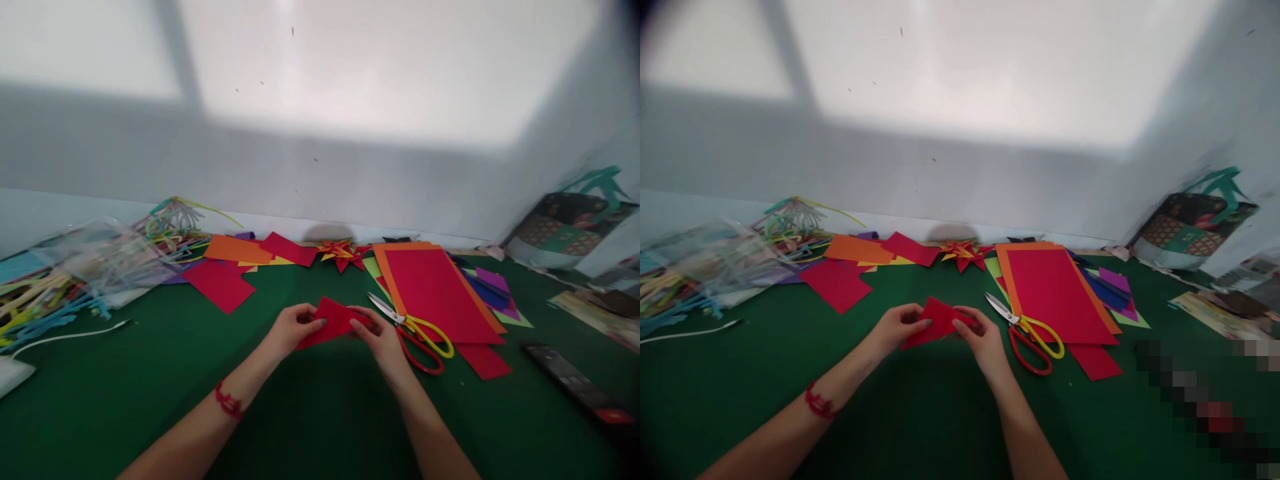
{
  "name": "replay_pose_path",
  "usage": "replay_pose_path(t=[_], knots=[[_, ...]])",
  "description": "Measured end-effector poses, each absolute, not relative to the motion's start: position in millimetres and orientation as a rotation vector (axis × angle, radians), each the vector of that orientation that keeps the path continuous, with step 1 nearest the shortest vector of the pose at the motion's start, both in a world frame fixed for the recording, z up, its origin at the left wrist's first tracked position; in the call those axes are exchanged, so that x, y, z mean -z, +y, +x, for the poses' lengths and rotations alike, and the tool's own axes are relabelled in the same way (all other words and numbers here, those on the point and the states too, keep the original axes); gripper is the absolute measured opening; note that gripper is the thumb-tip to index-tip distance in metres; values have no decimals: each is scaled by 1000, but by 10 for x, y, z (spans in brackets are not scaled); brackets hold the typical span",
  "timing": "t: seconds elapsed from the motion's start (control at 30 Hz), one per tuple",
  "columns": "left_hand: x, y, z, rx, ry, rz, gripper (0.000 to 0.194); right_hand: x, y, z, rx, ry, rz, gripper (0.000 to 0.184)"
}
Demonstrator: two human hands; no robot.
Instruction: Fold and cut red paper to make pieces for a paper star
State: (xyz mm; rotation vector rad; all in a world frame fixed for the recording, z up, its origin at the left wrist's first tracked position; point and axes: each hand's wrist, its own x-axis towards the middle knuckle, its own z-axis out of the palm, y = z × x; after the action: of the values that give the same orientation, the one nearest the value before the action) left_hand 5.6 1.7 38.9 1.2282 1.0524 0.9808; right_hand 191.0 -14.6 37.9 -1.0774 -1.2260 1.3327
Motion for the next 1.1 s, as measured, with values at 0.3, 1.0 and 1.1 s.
replay_pose_path(t=[0.3, 1.0, 1.1], knots=[[-375, -98, 195, -1029, 953, 1309, 32, -314, -159, 1875, -1233, -1277, -1167, 30], [-715, -348, 239, -726, 1147, 2562, 9, -382, -208, 1877, -1187, -1329, -1100, 23], [-673, -342, 248, -894, 1147, 2254, 8, -371, -180, 1901, -1314, -1227, -1024, 24]])
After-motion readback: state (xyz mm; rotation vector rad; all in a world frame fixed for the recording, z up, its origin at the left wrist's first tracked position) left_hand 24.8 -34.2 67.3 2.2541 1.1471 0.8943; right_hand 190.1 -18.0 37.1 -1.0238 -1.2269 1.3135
